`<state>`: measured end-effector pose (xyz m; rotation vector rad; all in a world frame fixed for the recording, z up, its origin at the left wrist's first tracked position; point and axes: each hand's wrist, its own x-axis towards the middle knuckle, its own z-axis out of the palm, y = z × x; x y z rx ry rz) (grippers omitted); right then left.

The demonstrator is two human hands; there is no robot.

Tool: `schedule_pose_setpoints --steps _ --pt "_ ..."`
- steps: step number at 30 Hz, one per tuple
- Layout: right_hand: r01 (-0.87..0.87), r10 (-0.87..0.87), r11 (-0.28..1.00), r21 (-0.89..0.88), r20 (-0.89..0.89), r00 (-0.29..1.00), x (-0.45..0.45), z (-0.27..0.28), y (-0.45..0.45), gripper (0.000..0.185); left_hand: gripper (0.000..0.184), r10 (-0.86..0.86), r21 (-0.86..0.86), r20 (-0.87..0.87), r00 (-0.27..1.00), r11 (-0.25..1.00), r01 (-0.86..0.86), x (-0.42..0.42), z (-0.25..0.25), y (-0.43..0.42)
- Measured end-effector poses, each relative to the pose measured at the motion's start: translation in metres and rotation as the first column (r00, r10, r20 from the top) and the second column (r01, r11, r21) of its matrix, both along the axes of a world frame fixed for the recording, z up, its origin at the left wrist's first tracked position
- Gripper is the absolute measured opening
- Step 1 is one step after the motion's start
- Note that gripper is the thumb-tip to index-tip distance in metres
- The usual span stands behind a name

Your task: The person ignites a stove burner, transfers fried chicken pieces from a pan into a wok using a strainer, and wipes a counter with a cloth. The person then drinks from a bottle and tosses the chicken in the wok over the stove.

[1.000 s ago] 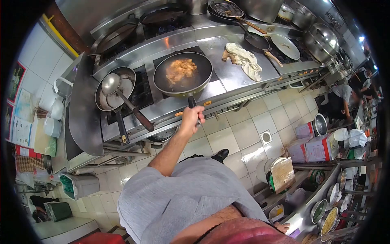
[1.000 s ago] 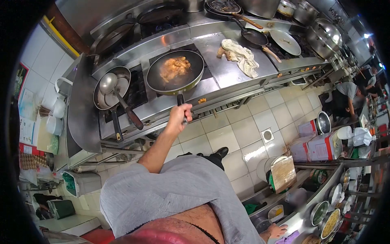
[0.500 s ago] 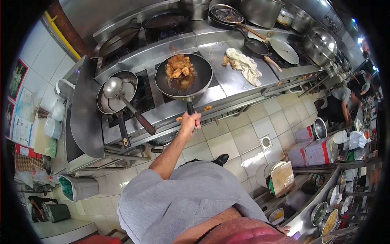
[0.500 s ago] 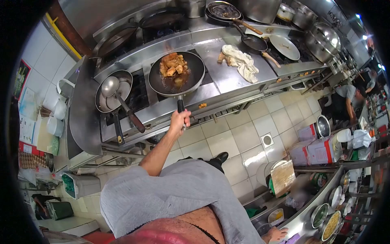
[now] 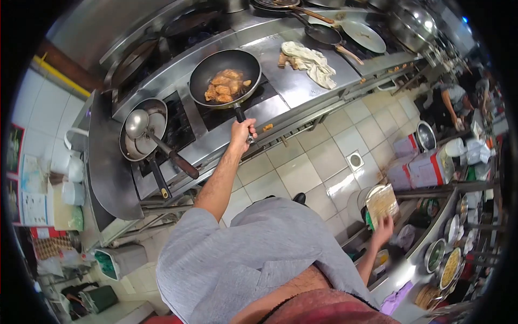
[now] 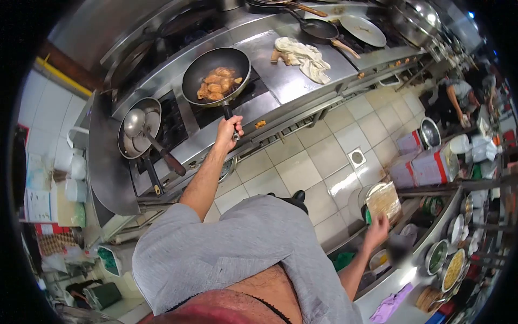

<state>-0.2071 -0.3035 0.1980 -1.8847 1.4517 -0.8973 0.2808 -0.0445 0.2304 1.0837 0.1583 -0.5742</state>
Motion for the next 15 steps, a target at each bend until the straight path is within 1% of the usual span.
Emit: schedule_pose_setpoints --steps 1,2,3,4,5,6,7,8,9,10,11,12,14,15 --pt "-0.228 0.17 0.944 0.237 0.241 0.955 0.062 0.04 0.016 0.029 0.014 -0.059 0.043 0.01 0.998 0.997 0.059 -0.002 0.004 0.004" --pt "-0.417 0.39 0.904 0.097 0.213 0.896 0.109 0.07 0.027 0.025 0.014 -0.075 0.049 0.015 0.997 0.996 0.074 -0.005 0.003 0.003" --pt "-0.575 0.562 0.818 0.016 0.19 0.805 0.14 0.091 0.032 0.024 0.016 0.072 0.382 0.38 0.922 0.896 -0.227 -0.008 0.001 0.001" --pt "-0.66 0.652 0.751 -0.023 0.187 0.735 0.165 0.111 0.037 0.024 0.02 0.06 0.512 0.716 0.696 0.632 -0.581 -0.013 0.0 -0.001" --pt "-0.74 0.737 0.67 -0.063 0.177 0.653 0.184 0.123 0.038 0.024 0.021 0.014 0.478 0.751 0.66 0.678 -0.559 -0.032 0.029 0.002" --pt "-0.745 0.743 0.664 -0.069 0.177 0.646 0.199 0.126 0.036 0.024 0.023 -0.026 0.446 0.784 0.62 0.718 -0.534 -0.058 0.073 0.007" --pt "-0.775 0.765 0.629 -0.054 0.215 0.606 0.211 0.125 0.034 0.024 0.02 -0.105 0.373 0.77 0.63 0.874 -0.311 -0.078 0.103 0.011" --pt "-0.811 0.79 0.584 -0.03 0.25 0.56 0.219 0.121 0.031 0.023 0.018 -0.179 0.282 0.76 0.625 0.957 -0.068 -0.1 0.13 0.018" --pt "-0.832 0.809 0.554 -0.015 0.244 0.534 0.226 0.112 0.029 0.023 0.017 -0.343 0.235 0.73 0.591 0.938 0.254 -0.122 0.158 0.027" --pt "-0.848 0.803 0.525 0.074 0.289 0.522 0.235 0.1 0.027 0.023 0.017 -0.501 0.247 0.8 0.332 0.777 0.579 -0.132 0.183 0.036" --pt "-0.86 0.794 0.485 0.16 0.332 0.51 0.243 0.088 0.026 0.023 0.017 -0.462 0.168 0.872 0.16 0.591 0.789 -0.142 0.2 0.03" --pt "-0.879 0.815 0.444 0.173 0.329 0.476 0.248 0.079 0.027 0.023 0.018 -0.363 0.128 0.932 0.006 0.344 0.93 -0.152 0.211 0.021" --pt "-0.923 0.892 0.295 0.246 0.276 0.359 0.259 0.063 0.027 0.023 0.017 -0.259 0.137 0.965 -0.045 0.349 0.927 -0.17 0.222 0.014" --pt "-0.944 0.916 0.213 0.254 0.285 0.283 0.264 0.055 0.028 0.024 0.017 -0.264 0.134 0.964 -0.03 0.386 0.913 -0.175 0.222 0.014"
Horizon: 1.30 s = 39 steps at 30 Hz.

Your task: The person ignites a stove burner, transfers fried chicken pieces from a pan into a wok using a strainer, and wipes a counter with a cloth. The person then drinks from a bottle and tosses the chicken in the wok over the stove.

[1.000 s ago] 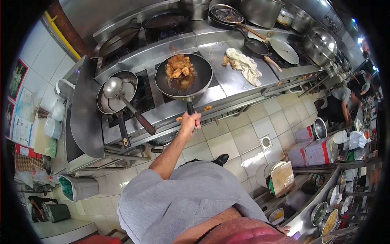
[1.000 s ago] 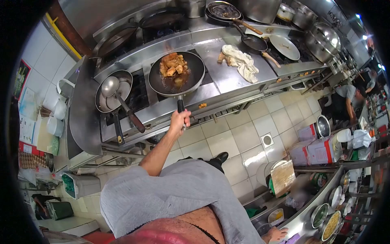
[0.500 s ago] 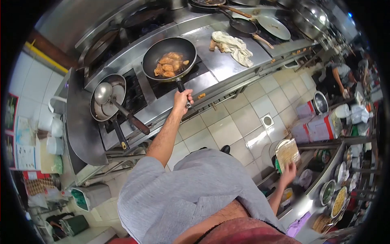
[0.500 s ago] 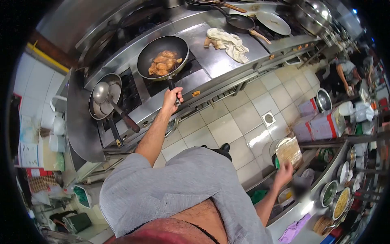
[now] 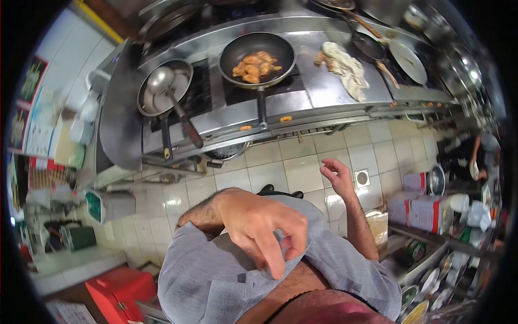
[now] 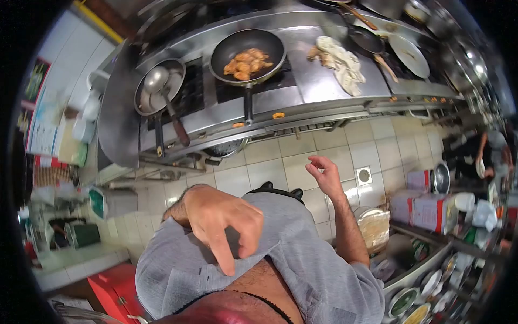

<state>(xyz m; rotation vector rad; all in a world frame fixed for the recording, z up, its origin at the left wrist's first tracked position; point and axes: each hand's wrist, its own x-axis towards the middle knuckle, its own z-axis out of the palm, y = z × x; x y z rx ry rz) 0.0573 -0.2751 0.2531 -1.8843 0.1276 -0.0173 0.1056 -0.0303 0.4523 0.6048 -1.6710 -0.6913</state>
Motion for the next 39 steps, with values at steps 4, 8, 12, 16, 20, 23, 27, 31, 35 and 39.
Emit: schedule_pose_setpoints --steps 4,8,12,16,20,23,27,31,35,39 --pt "-0.18 0.177 0.982 -0.063 -0.049 0.983 0.016 -0.002 0.004 0.024 0.017 0.09 0.07 -0.07 0.993 0.994 -0.085 -0.015 0.001 0.003" --pt "-0.188 0.185 0.982 -0.013 -0.13 0.974 0.029 -0.008 0.008 0.026 0.006 0.221 0.036 -0.048 0.974 0.975 -0.22 -0.027 -0.003 0.01" --pt "-0.228 0.222 0.973 -0.014 -0.182 0.958 0.034 -0.01 0.024 0.028 0.008 0.747 -0.117 -0.193 0.636 0.626 -0.771 -0.032 -0.001 0.035" --pt "-0.268 0.249 0.961 -0.071 -0.201 0.947 0.04 -0.004 0.05 0.028 0.015 0.746 -0.127 -0.653 0.134 0.067 -0.99 -0.024 0.014 0.044" --pt "-0.215 0.197 0.974 -0.073 -0.196 0.961 0.038 -0.004 0.078 0.028 0.011 0.838 -0.107 -0.466 0.285 0.266 -0.958 -0.019 0.007 0.076" --pt "-0.153 0.146 0.988 -0.013 -0.222 0.964 0.032 -0.013 0.101 0.027 0.013 0.856 -0.286 -0.314 0.411 0.328 -0.9 -0.014 0.005 0.095" --pt "-0.092 0.093 0.996 0.015 -0.231 0.969 0.018 -0.036 0.125 0.026 0.019 0.811 -0.248 -0.455 0.368 0.281 -0.927 -0.016 0.005 0.099" --pt "-0.088 0.093 0.996 0.029 -0.26 0.961 0.015 -0.036 0.132 0.025 0.026 0.717 -0.259 -0.57 0.402 0.308 -0.915 -0.013 0.003 0.094" --pt "-0.24 0.199 0.96 -0.146 -0.25 0.948 0.016 -0.024 0.124 0.03 0.033 0.567 -0.36 -0.679 0.467 0.298 -0.884 -0.012 0.004 0.068" --pt "-0.108 0.098 0.993 -0.046 -0.183 0.978 0.015 -0.058 0.09 0.031 0.038 0.517 -0.531 -0.62 0.59 0.277 -0.801 -0.005 0.007 0.061"
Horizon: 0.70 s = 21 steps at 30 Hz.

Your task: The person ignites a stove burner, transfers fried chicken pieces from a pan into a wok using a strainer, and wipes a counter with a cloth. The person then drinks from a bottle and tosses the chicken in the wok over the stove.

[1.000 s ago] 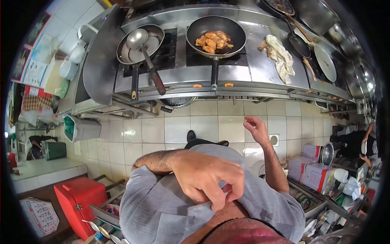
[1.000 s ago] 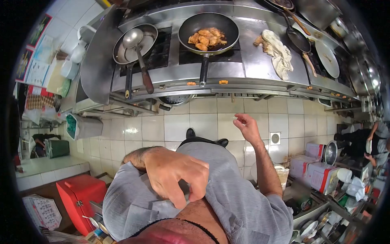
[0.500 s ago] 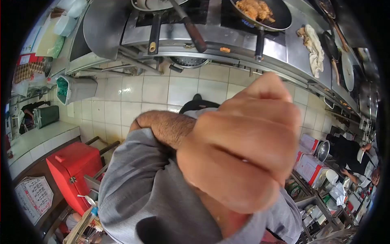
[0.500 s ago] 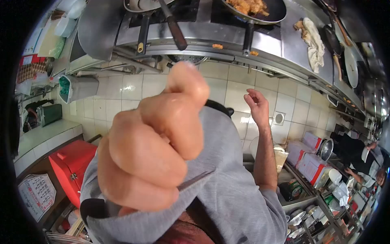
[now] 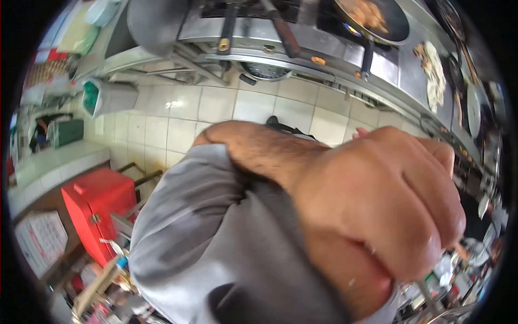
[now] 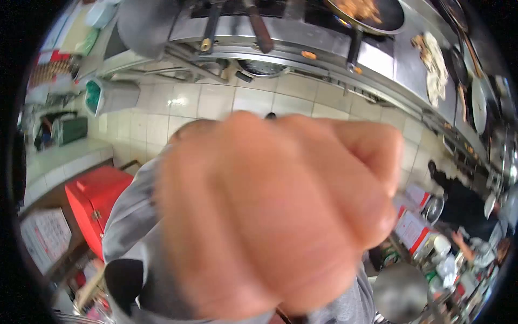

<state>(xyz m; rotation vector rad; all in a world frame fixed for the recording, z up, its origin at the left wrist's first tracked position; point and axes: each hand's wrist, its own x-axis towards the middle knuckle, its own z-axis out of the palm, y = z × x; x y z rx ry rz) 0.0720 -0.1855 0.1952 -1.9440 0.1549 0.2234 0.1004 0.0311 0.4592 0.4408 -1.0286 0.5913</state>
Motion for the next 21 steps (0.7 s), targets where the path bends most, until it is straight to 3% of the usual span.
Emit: schedule_pose_setpoints --steps 2,3,5,7,10,12,13,14,15,16,18,20,21 --pt "0.034 -0.031 0.998 0.044 -0.073 0.997 0.003 -0.057 -0.038 0.03 0.038 0.032 0.081 0.094 0.995 0.996 -0.04 0.0 0.002 -0.003" --pt "0.056 -0.049 0.997 0.056 -0.116 0.992 -0.001 -0.085 -0.06 0.029 0.036 -0.135 0.142 0.045 0.99 0.982 0.127 -0.006 0.005 -0.004" --pt "0.078 -0.065 0.994 0.07 -0.167 0.984 -0.006 -0.12 -0.088 0.028 0.035 -0.238 0.137 -0.039 0.97 0.961 0.242 -0.019 0.006 -0.017" --pt "0.088 -0.067 0.991 0.1 -0.199 0.978 -0.013 -0.084 -0.068 0.027 0.034 -0.288 0.187 -0.077 0.954 0.936 0.298 -0.024 0.003 -0.024" --pt "0.092 -0.081 0.992 0.082 -0.136 0.987 -0.028 -0.018 -0.051 0.026 0.035 -0.279 0.357 0.008 0.96 0.898 0.257 -0.008 -0.015 -0.029" --pt "0.045 -0.043 0.998 -0.042 0.037 0.998 -0.034 -0.024 -0.069 0.025 0.024 -0.153 0.542 -0.152 0.976 0.813 0.212 0.014 -0.037 -0.027" --pt "0.08 -0.08 0.996 -0.029 -0.021 0.997 -0.035 -0.036 -0.078 0.025 0.02 -0.085 0.633 -0.212 0.974 0.747 0.203 0.026 -0.049 -0.027" --pt "0.129 -0.13 0.991 -0.016 -0.072 0.989 -0.04 -0.05 -0.089 0.025 0.018 0.163 0.655 -0.411 0.897 0.737 0.166 0.032 -0.082 -0.034" --pt "0.136 -0.136 0.991 0.001 -0.045 0.99 -0.047 -0.067 -0.098 0.024 0.016 0.39 0.655 -0.662 0.639 0.716 0.241 0.038 -0.112 -0.041" --pt "0.158 -0.158 0.987 0.007 -0.013 0.987 -0.053 -0.072 -0.107 0.023 0.012 0.545 0.649 -0.714 0.44 0.751 0.122 0.052 -0.145 -0.051" --pt "0.188 -0.192 0.98 -0.062 -0.075 0.978 -0.062 -0.061 -0.114 0.025 0.036 0.475 0.467 -0.879 0.052 0.832 0.298 0.08 -0.196 -0.05" --pt "0.195 -0.204 0.978 -0.069 -0.166 0.965 -0.073 -0.07 -0.129 0.026 0.053 0.21 0.153 -0.976 -0.059 0.851 0.503 0.102 -0.22 -0.053" --pt "0.264 -0.272 0.962 -0.072 -0.142 0.952 -0.076 -0.07 -0.136 0.026 0.043 0.059 -0.036 -0.985 -0.163 0.85 0.526 0.109 -0.206 -0.069"
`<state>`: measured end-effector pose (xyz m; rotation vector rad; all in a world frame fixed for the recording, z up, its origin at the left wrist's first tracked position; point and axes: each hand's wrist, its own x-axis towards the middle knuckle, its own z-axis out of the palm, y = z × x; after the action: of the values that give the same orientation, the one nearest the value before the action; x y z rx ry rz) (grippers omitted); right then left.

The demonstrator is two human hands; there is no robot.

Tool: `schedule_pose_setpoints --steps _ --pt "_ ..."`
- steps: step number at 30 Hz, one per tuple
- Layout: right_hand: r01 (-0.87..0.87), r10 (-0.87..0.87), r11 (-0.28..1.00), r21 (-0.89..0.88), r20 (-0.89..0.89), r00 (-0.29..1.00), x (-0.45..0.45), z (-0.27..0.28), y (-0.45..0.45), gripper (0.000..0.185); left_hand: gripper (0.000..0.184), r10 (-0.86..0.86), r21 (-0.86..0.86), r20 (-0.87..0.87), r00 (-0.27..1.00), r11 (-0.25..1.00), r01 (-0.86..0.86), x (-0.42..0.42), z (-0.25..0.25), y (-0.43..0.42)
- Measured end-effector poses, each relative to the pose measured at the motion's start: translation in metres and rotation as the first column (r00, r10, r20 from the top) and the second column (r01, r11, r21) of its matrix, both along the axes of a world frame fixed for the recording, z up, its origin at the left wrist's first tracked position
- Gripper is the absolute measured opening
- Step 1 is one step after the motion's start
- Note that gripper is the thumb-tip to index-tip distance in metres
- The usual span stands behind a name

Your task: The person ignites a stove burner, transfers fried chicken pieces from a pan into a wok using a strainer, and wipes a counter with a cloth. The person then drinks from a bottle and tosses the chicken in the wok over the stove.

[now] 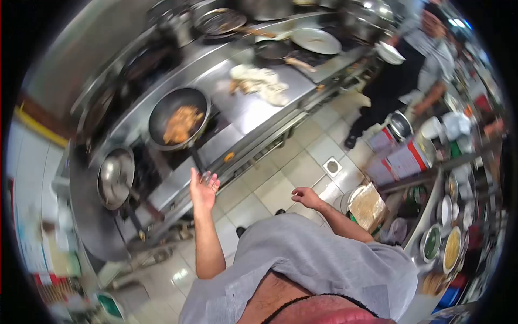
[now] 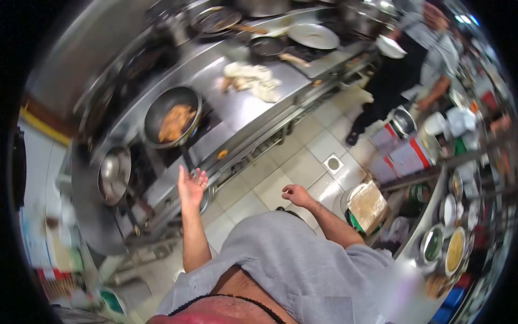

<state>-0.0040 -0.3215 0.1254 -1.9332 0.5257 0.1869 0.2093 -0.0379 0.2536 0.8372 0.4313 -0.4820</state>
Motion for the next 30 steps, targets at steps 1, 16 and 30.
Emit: schedule_pose_setpoints --steps 1,16,30 --pt "-0.011 0.01 1.0 -0.021 -0.028 1.0 -0.002 0.001 -0.006 0.027 0.033 -0.012 -0.087 0.007 1.0 0.996 0.012 0.001 0.02 -0.019" --pt "0.349 -0.287 0.915 0.205 -0.28 0.916 -0.017 -0.041 -0.011 0.015 0.019 -0.203 -0.038 -0.053 0.978 0.979 0.201 0.049 -0.022 -0.032" --pt "0.287 -0.267 0.942 0.173 -0.133 0.955 0.147 -0.031 0.039 0.019 0.016 -0.286 0.006 -0.037 0.958 0.958 0.286 0.065 -0.02 0.0"
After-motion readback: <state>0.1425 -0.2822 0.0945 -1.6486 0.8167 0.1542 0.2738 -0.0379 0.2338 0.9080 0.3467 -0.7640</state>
